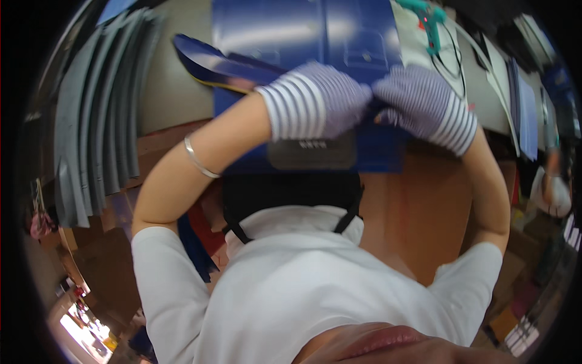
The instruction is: The person is using a hot glue gun to assemble blue and grey paper folders or gift boxes at a workstation.
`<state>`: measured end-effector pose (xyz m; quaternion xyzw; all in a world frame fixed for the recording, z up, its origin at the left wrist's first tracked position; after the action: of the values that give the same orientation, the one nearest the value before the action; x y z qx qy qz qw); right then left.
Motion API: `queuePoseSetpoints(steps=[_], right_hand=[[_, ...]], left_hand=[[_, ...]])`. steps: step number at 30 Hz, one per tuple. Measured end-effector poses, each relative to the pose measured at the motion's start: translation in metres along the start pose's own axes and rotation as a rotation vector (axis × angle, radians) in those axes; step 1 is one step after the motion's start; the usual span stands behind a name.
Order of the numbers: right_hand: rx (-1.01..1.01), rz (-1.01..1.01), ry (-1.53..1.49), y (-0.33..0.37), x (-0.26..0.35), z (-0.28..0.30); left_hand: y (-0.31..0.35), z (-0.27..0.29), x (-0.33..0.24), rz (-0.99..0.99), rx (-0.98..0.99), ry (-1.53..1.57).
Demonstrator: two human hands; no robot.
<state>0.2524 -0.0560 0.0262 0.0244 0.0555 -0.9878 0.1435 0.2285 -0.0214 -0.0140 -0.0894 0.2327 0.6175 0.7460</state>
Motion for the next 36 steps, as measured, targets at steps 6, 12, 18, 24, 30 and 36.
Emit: queuePoseSetpoints(steps=[6,12,18,24,30,36], right_hand=[[-0.306,0.109,0.101,-0.001,0.025,0.035],[-0.364,-0.092,0.441,0.004,-0.028,0.065],[-0.638,-0.56,0.459,0.049,-0.076,0.08],[-0.699,-0.829,-0.007,0.102,-0.061,-0.013],[-0.679,-0.94,0.039,0.106,-0.063,-0.034],[-0.749,-0.954,0.103,0.104,-0.057,-0.032]], left_hand=[[0.021,0.017,-0.022,-0.086,0.045,0.107],[0.023,0.107,0.023,0.111,-0.342,-0.154],[0.011,0.149,0.137,0.249,-0.466,-0.247],[-0.032,0.233,0.259,0.235,-0.879,-0.74],[-0.067,0.207,0.333,0.307,-0.679,-0.267],[-0.052,0.213,0.355,0.408,-0.517,0.342]])
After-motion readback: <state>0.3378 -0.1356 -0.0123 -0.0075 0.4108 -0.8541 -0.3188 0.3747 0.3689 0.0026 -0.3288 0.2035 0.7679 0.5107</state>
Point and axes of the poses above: each hand's wrist, its own y-axis away from the middle knuckle, its own z-axis out of the back of the hand, x = y × z, the point moved 10 cm from there along -y, towards the middle knuckle, and after that the axes turned 10 degrees about y, right-handed, at the moved point
